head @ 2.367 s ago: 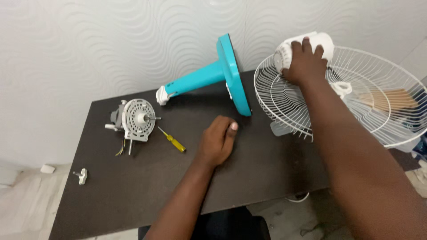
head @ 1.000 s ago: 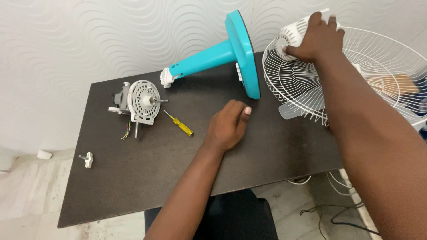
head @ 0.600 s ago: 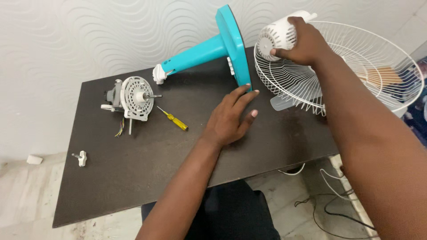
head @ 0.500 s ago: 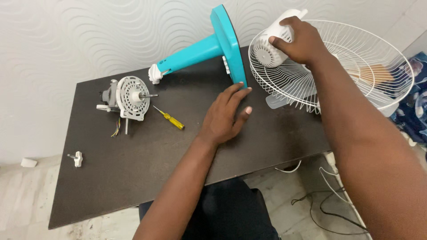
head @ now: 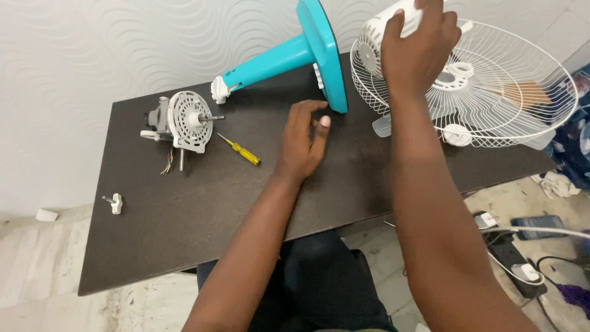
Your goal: The person reassembles an electric fan by attaching the motor housing to the fan motor, aligning the shaft, and securing the front wire cage onto the motor shaft. The person uses a screwdriver to tighten a screw on the motor housing and then fits the cage over the motor.
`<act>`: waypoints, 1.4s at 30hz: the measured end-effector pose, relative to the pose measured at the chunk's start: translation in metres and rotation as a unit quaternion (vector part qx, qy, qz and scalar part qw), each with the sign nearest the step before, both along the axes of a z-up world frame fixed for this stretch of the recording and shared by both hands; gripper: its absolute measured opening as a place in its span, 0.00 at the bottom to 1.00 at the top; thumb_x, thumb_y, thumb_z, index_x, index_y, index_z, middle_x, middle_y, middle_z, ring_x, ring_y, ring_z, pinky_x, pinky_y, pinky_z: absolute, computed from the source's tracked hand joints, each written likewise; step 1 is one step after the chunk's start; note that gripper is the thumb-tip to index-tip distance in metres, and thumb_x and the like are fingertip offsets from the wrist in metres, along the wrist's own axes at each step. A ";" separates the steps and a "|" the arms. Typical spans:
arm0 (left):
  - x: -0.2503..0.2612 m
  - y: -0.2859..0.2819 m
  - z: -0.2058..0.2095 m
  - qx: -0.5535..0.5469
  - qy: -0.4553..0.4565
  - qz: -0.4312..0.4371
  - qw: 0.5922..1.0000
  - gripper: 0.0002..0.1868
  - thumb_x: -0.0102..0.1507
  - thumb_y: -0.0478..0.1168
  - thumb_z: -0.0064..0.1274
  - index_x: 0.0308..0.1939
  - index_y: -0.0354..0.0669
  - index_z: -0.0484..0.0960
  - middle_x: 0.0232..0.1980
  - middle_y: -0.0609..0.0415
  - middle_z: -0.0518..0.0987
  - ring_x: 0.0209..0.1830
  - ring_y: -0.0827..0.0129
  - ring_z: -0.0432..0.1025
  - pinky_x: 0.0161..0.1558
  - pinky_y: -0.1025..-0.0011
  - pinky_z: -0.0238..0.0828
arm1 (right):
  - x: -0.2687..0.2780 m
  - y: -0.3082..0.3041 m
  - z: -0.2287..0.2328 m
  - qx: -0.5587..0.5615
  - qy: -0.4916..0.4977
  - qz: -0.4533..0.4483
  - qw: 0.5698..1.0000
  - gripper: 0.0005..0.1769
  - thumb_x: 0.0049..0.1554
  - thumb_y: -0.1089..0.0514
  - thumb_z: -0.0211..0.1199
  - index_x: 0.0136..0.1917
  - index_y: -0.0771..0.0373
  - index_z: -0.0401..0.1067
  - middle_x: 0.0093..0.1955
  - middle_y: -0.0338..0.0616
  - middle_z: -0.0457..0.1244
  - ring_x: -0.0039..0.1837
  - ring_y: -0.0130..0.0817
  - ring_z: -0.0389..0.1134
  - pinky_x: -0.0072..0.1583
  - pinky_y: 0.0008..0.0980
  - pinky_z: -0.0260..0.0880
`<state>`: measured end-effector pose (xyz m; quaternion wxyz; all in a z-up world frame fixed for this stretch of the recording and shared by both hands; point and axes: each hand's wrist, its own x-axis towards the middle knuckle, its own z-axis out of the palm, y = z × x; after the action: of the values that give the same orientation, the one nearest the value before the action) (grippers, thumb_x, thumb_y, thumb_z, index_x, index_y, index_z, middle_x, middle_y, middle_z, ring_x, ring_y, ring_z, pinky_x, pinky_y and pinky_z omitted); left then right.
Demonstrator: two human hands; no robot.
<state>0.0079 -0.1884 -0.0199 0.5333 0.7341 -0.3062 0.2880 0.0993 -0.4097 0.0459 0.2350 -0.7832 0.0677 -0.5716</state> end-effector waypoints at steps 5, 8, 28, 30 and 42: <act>0.008 0.002 -0.011 -0.069 0.073 0.018 0.995 0.19 0.74 0.49 0.46 0.59 0.38 0.76 0.55 0.50 0.73 0.42 0.72 0.67 0.45 0.72 0.68 | -0.028 0.037 -0.012 0.002 -0.077 -0.061 0.995 0.16 0.62 0.55 0.66 0.62 0.55 0.68 0.55 0.43 0.62 0.59 0.44 0.61 0.56 0.47 0.63; 0.015 0.001 -0.018 -0.117 0.061 0.012 0.991 0.19 0.76 0.49 0.44 0.61 0.38 0.75 0.56 0.52 0.72 0.45 0.73 0.65 0.51 0.73 0.67 | -0.045 0.054 -0.022 -0.007 -0.101 -0.076 0.992 0.16 0.64 0.54 0.63 0.63 0.56 0.68 0.57 0.41 0.61 0.59 0.41 0.58 0.58 0.44 0.60; 0.049 0.013 -0.040 -0.438 0.200 -0.220 0.848 0.36 0.74 0.65 0.35 0.66 0.35 0.71 0.61 0.45 0.73 0.60 0.60 0.69 0.65 0.60 0.67 | -0.146 0.128 -0.062 -0.060 -0.121 0.171 0.976 0.15 0.68 0.48 0.52 0.62 0.57 0.60 0.54 0.47 0.52 0.61 0.44 0.52 0.66 0.47 0.52; 0.049 0.016 -0.038 -0.514 0.217 -0.330 0.762 0.38 0.76 0.67 0.36 0.66 0.32 0.70 0.64 0.41 0.72 0.66 0.53 0.69 0.71 0.53 0.64 | -0.146 0.140 -0.064 -0.039 -0.107 0.240 0.964 0.16 0.67 0.49 0.54 0.63 0.60 0.62 0.53 0.48 0.52 0.59 0.45 0.52 0.65 0.48 0.54; 0.040 0.039 -0.017 -0.589 0.334 -0.400 0.617 0.54 0.66 0.73 0.33 0.76 0.25 0.59 0.75 0.32 0.64 0.73 0.40 0.63 0.74 0.50 0.58 | -0.136 0.147 -0.064 -0.006 -0.037 0.336 0.941 0.14 0.70 0.54 0.55 0.65 0.62 0.61 0.56 0.48 0.58 0.59 0.43 0.56 0.61 0.43 0.59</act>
<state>0.0478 -0.1496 -0.0374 0.9793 0.1124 -0.1349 -0.1010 -0.0367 -0.2625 -0.0181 0.4108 -0.7403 -0.2118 -0.4881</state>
